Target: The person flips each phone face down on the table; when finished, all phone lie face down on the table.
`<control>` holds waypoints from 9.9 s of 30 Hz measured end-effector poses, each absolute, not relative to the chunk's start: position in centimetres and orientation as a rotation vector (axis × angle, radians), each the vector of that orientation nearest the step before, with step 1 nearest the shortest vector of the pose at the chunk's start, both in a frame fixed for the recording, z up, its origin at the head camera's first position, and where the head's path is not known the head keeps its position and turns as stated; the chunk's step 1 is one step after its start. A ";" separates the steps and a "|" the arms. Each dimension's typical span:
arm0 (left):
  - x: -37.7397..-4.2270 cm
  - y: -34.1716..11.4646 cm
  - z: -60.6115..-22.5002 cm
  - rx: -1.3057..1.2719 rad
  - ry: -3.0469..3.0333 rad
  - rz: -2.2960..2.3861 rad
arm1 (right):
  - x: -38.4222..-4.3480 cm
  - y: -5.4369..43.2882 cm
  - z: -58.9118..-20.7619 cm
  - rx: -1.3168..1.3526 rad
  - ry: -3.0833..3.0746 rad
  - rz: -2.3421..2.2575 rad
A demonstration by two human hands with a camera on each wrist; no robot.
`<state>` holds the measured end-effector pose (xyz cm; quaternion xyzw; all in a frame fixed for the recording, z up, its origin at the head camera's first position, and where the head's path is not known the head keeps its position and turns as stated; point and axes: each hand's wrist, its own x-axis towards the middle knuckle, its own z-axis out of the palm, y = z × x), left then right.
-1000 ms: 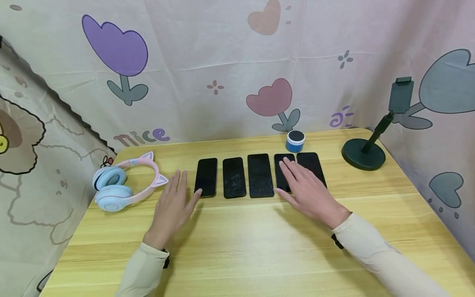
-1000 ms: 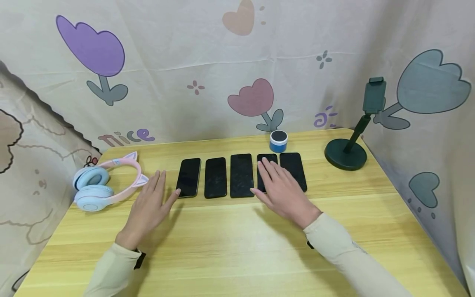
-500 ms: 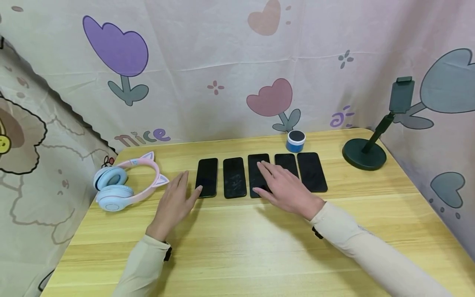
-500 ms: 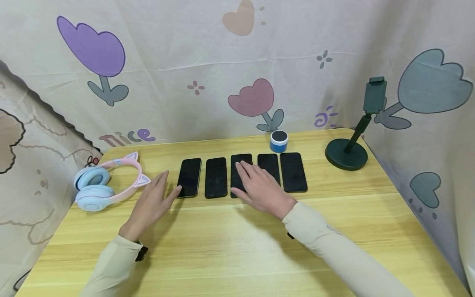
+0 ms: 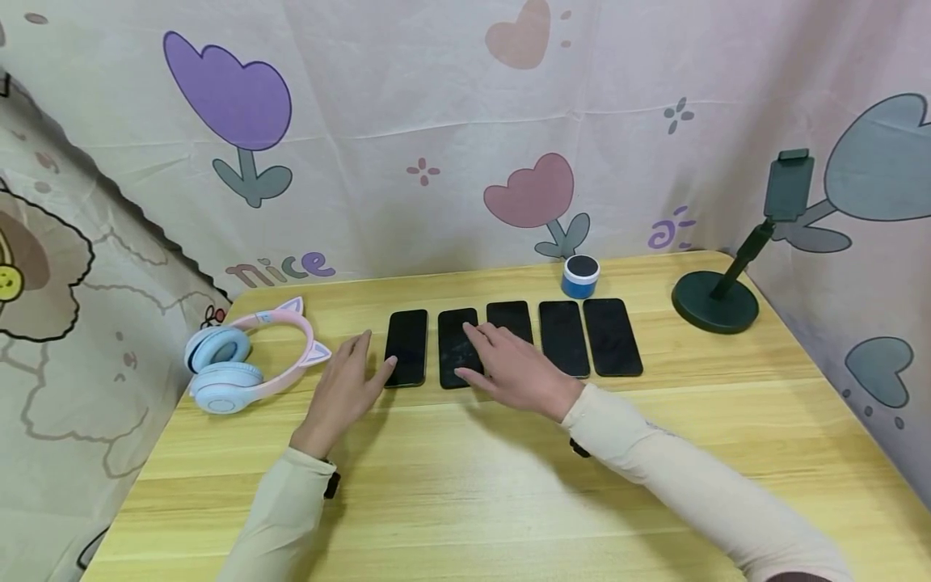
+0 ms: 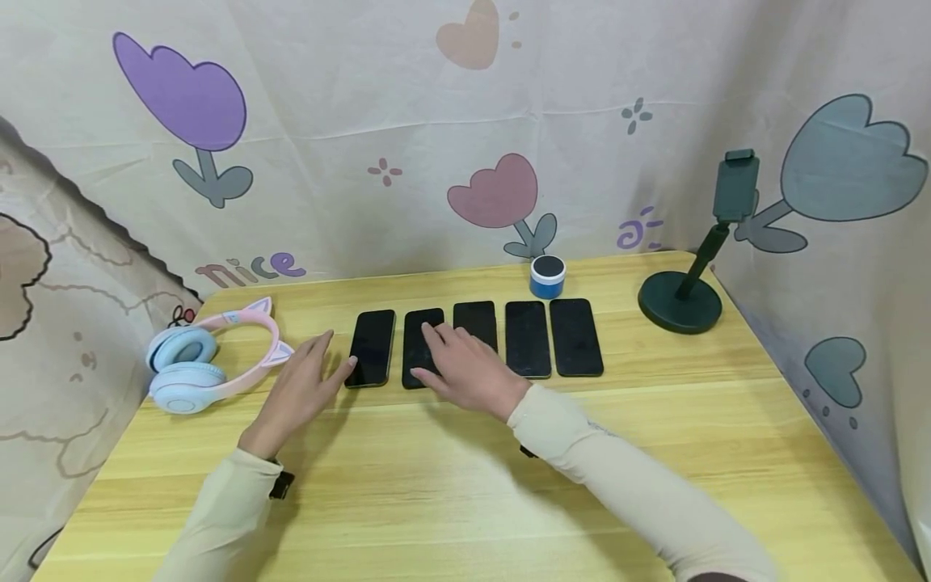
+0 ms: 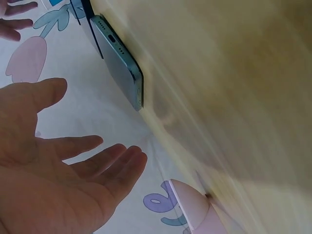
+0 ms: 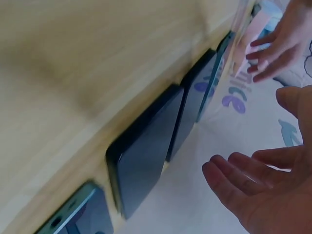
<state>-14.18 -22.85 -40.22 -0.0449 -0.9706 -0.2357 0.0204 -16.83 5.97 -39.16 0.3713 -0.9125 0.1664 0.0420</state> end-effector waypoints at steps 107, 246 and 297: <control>-17.5 -23.5 -40.8 0.398 -2.946 -1.286 | -20.9 -7.6 -42.0 0.459 -2.982 1.361; -15.8 -23.6 -41.7 -0.085 -2.944 -1.584 | -21.2 -5.8 -42.2 0.075 -2.538 2.403; -16.0 -21.8 -40.6 -0.118 -2.955 -1.135 | -21.5 -1.0 -38.8 0.665 -2.950 1.448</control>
